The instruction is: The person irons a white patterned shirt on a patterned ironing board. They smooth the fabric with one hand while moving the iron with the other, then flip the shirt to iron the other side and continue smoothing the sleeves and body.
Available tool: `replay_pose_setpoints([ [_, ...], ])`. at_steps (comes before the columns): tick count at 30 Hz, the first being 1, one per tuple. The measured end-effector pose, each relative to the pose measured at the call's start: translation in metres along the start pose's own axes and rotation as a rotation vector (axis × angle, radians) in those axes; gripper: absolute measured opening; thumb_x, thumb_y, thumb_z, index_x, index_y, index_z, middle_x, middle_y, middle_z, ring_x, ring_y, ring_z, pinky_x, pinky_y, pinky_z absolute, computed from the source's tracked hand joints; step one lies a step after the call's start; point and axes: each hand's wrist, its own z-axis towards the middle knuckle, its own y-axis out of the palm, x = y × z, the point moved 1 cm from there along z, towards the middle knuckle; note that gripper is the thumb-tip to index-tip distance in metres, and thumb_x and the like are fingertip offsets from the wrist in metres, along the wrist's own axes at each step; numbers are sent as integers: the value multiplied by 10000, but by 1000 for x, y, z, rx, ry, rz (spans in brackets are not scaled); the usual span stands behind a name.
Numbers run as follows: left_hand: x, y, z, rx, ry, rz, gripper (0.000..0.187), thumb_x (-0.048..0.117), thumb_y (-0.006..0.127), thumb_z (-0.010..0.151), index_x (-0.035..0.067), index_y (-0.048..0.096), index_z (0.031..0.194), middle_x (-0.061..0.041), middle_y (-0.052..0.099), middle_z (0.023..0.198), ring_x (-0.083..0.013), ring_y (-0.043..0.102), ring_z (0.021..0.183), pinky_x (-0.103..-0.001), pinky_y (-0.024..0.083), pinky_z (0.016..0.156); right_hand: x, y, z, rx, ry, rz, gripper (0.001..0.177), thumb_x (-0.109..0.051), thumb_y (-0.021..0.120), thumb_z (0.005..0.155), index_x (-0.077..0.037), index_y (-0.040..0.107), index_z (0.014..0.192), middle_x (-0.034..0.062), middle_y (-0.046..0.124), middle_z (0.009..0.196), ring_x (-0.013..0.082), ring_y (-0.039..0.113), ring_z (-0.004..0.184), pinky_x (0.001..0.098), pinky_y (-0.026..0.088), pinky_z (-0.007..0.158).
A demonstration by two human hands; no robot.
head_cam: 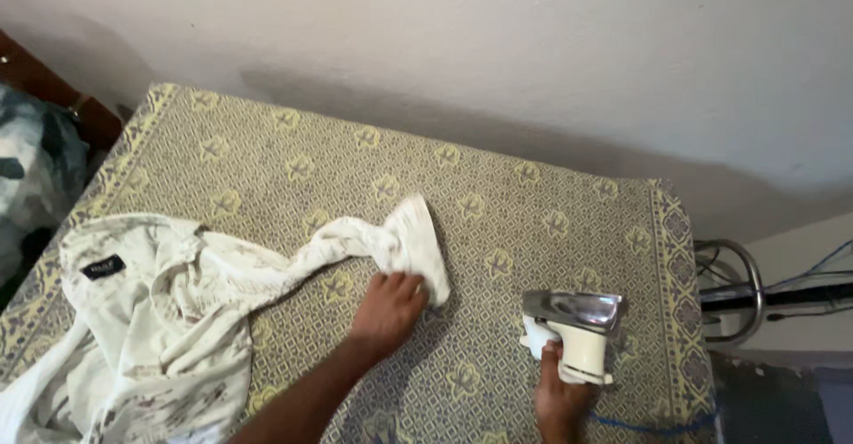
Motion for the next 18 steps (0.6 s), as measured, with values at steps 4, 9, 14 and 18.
replay_pose_setpoints([
  [4,20,30,-75,-132,-65,-35,287,119,606,883,76,682,1157,-97,595,1347,-312,546,1173,-512,420,1008,4,-7,-1,-46,55,-137,227,-118,691,936,11,658,1120,123,720,967,250,685,913,392,523,827],
  [9,24,30,-91,-322,-98,44,511,136,581,907,112,512,1413,-107,411,1568,-346,401,1398,-554,288,1151,17,-12,0,-77,-3,-99,150,-134,723,941,-13,648,987,120,696,951,246,661,914,384,512,857],
  [14,31,25,-79,-670,-33,-38,634,290,434,1043,133,193,1608,-84,132,1708,-299,82,1581,-542,54,1267,-2,-17,11,-192,46,123,130,-113,730,940,-25,635,956,80,704,981,190,657,934,342,519,863],
  [18,41,30,-88,-526,-10,57,622,226,389,1009,108,211,1593,-73,151,1692,-265,109,1553,-544,54,1236,-41,-19,29,-237,299,122,147,-109,712,911,-35,609,986,56,670,875,159,666,757,327,547,698],
])
